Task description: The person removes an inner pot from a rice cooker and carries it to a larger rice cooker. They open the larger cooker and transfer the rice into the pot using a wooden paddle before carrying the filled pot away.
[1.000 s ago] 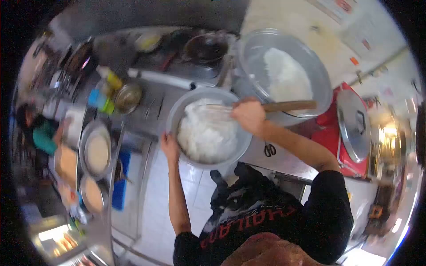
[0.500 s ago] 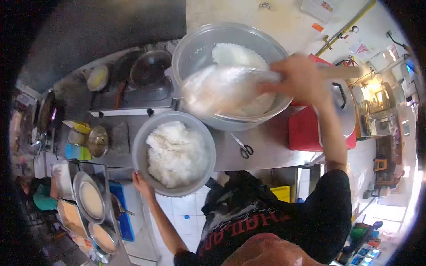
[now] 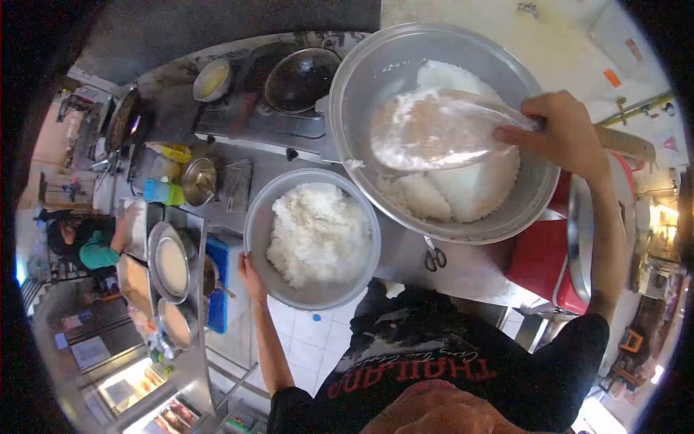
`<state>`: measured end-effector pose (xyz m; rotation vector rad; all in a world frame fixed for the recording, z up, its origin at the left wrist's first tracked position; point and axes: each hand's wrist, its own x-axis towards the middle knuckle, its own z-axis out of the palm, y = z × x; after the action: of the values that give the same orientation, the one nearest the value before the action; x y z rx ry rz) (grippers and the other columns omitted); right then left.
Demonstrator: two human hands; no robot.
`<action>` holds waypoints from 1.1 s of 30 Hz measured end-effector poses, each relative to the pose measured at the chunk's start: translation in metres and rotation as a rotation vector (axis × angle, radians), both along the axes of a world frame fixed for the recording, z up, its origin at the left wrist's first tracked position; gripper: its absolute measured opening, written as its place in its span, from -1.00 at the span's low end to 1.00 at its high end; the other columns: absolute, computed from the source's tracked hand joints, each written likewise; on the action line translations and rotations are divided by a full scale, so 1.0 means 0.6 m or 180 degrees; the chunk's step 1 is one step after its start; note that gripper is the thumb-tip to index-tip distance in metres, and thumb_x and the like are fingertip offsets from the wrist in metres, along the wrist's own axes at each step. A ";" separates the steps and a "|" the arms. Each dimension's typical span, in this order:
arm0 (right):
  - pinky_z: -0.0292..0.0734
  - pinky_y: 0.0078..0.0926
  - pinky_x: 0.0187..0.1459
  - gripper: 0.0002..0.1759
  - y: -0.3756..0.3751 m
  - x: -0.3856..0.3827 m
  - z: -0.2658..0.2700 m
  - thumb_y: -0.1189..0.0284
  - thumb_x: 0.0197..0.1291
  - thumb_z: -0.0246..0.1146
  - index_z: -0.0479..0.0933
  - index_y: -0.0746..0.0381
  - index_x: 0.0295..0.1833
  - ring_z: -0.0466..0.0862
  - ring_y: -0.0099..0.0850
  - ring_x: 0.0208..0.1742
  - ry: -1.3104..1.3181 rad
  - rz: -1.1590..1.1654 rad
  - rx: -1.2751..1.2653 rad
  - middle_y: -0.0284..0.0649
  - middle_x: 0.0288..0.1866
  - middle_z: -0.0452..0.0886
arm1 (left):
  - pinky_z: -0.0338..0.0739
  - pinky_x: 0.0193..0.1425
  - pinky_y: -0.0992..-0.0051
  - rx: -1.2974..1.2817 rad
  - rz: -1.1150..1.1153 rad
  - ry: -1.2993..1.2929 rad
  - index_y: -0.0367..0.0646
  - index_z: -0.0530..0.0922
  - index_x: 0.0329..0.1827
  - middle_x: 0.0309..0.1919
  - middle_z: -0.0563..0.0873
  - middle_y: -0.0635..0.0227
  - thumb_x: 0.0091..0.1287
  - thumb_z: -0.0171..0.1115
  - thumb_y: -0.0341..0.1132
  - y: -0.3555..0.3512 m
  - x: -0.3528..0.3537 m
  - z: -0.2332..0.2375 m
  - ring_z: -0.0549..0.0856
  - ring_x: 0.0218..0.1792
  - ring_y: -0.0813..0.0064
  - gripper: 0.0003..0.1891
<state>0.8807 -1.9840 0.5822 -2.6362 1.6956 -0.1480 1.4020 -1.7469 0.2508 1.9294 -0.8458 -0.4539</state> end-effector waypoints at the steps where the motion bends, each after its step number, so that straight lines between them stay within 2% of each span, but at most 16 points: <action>1: 0.38 -0.23 -0.44 -0.48 -0.008 0.003 -0.012 -0.01 -0.02 0.42 0.58 0.28 -0.52 0.56 -0.16 -0.53 -0.0070 0.0198 -0.0183 -0.07 -0.62 0.52 | 0.36 -0.20 0.53 -0.0006 0.0111 0.0191 -0.27 0.54 -0.10 -0.35 0.57 0.45 0.45 0.02 -0.20 -0.005 -0.005 -0.001 0.45 -0.29 0.62 -0.72; 3: 0.42 -0.22 -0.37 -0.47 -0.031 0.011 -0.033 -0.02 -0.01 0.41 0.58 0.29 -0.50 0.60 -0.15 -0.43 -0.0201 0.0582 -0.0554 -0.05 -0.55 0.56 | 0.36 -0.20 0.52 -0.0017 0.0333 0.0580 -0.27 0.54 -0.10 -0.35 0.58 0.44 0.45 0.01 -0.18 -0.009 -0.002 -0.007 0.46 -0.30 0.62 -0.70; 6: 0.46 -0.22 -0.26 -0.46 -0.068 0.053 -0.030 -0.04 -0.05 0.41 0.58 0.30 -0.44 0.61 -0.12 -0.32 0.0239 0.0432 -0.0095 -0.04 -0.47 0.58 | 0.38 -0.17 0.49 0.0001 0.0151 0.0240 -0.27 0.55 -0.15 -0.36 0.58 0.42 0.45 0.00 -0.15 -0.006 -0.006 -0.001 0.48 -0.30 0.57 -0.68; 9: 0.48 -0.22 -0.26 -0.41 -0.073 0.088 -0.019 -0.08 -0.13 0.42 0.57 0.30 -0.43 0.61 -0.09 -0.33 -0.0282 0.0541 -0.0345 -0.05 -0.48 0.59 | 0.39 -0.15 0.47 -0.0035 -0.0215 0.0433 -0.28 0.54 -0.13 -0.31 0.60 0.39 0.45 0.00 -0.13 0.002 0.022 -0.024 0.49 -0.28 0.53 -0.66; 12: 0.49 -0.20 -0.25 -0.40 -0.081 0.101 0.024 -0.10 -0.21 0.42 0.57 0.30 -0.45 0.62 -0.07 -0.32 0.0324 0.0588 0.0159 -0.05 -0.48 0.59 | 0.40 -0.12 0.46 -0.0069 -0.0378 0.0592 -0.31 0.51 -0.09 -0.24 0.61 0.34 0.46 -0.01 -0.12 0.015 0.038 -0.037 0.50 -0.23 0.51 -0.64; 15: 0.50 -0.18 -0.25 -0.41 -0.056 0.092 0.084 -0.07 -0.26 0.43 0.56 0.31 -0.45 0.64 -0.06 -0.32 0.1174 0.0552 -0.0377 -0.03 -0.46 0.60 | 0.41 -0.08 0.47 -0.0054 -0.0164 0.0126 -0.33 0.50 -0.04 -0.17 0.60 0.29 0.47 -0.01 -0.11 0.015 0.033 -0.046 0.50 -0.18 0.50 -0.62; 16: 0.52 -0.17 -0.26 -0.43 -0.037 0.101 0.108 -0.07 -0.20 0.41 0.60 0.30 -0.46 0.65 -0.05 -0.34 0.1327 0.0423 -0.0265 -0.02 -0.49 0.61 | 0.41 -0.06 0.48 -0.0029 -0.0067 -0.0104 -0.34 0.49 -0.02 -0.15 0.60 0.28 0.47 -0.02 -0.11 0.016 0.031 -0.050 0.50 -0.16 0.49 -0.61; 17: 0.54 -0.17 -0.26 -0.45 -0.012 0.117 0.134 -0.07 -0.14 0.39 0.63 0.29 -0.46 0.66 -0.03 -0.37 0.1486 0.0282 -0.0141 0.00 -0.52 0.61 | 0.40 -0.04 0.48 -0.0004 -0.0114 0.0152 -0.35 0.49 0.00 -0.15 0.60 0.27 0.47 -0.02 -0.11 0.018 0.038 -0.057 0.50 -0.15 0.49 -0.60; 19: 0.54 -0.16 -0.26 -0.47 -0.009 0.115 0.121 -0.04 -0.14 0.40 0.63 0.29 -0.47 0.67 -0.04 -0.37 0.1234 0.0353 -0.0225 0.00 -0.52 0.61 | 0.40 0.01 0.49 0.0050 -0.0226 0.0655 -0.37 0.49 0.04 -0.15 0.60 0.24 0.48 -0.02 -0.11 0.019 0.059 -0.067 0.50 -0.13 0.48 -0.58; 21: 0.51 -0.17 -0.25 -0.46 -0.046 0.097 0.043 0.01 -0.28 0.46 0.57 0.31 -0.48 0.65 -0.07 -0.33 0.0384 0.0773 -0.0674 -0.02 -0.47 0.60 | 0.39 0.06 0.47 0.0068 -0.0383 0.0140 -0.40 0.48 0.07 -0.14 0.60 0.22 0.48 -0.03 -0.11 0.026 0.051 -0.064 0.51 -0.11 0.46 -0.56; 25: 0.52 -0.18 -0.24 -0.55 -0.042 0.133 0.031 0.10 -0.27 0.47 0.60 0.30 -0.47 0.66 -0.09 -0.31 0.0443 0.0994 -0.0600 -0.02 -0.46 0.62 | 0.38 0.10 0.43 0.0077 -0.0529 -0.0642 -0.43 0.48 0.09 -0.11 0.60 0.18 0.49 -0.06 -0.10 0.030 0.067 -0.084 0.51 -0.08 0.42 -0.53; 28: 0.54 -0.20 -0.23 -0.60 -0.043 0.144 0.016 0.16 -0.26 0.48 0.63 0.29 -0.44 0.67 -0.11 -0.29 0.0694 0.1003 -0.0345 -0.04 -0.44 0.64 | 0.38 0.12 0.43 0.0079 -0.0024 0.0237 -0.45 0.47 0.13 -0.06 0.59 0.14 0.51 -0.08 -0.08 0.029 0.082 -0.104 0.51 -0.05 0.39 -0.49; 31: 0.54 -0.22 -0.19 -0.62 -0.048 0.136 0.014 0.19 -0.27 0.49 0.64 0.28 -0.42 0.68 -0.12 -0.27 0.0820 0.1053 -0.0380 -0.07 -0.42 0.65 | 0.37 0.16 0.44 -0.0164 -0.0643 -0.1248 -0.47 0.46 0.16 -0.03 0.60 0.10 0.51 -0.08 -0.06 0.045 0.111 -0.139 0.52 -0.01 0.38 -0.47; 33: 0.54 -0.23 -0.17 -0.63 -0.045 0.123 0.026 0.20 -0.27 0.49 0.64 0.27 -0.42 0.67 -0.14 -0.26 0.0623 0.0866 -0.0431 -0.09 -0.43 0.65 | 0.36 0.18 0.42 -0.0350 -0.0736 -0.0922 -0.47 0.45 0.16 0.00 0.60 0.10 0.51 -0.08 -0.05 0.051 0.121 -0.149 0.53 0.02 0.37 -0.46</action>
<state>0.9546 -2.0108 0.5975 -3.0392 1.3947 -0.0026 1.4748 -1.7161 0.1616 1.8283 -1.2640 -0.2590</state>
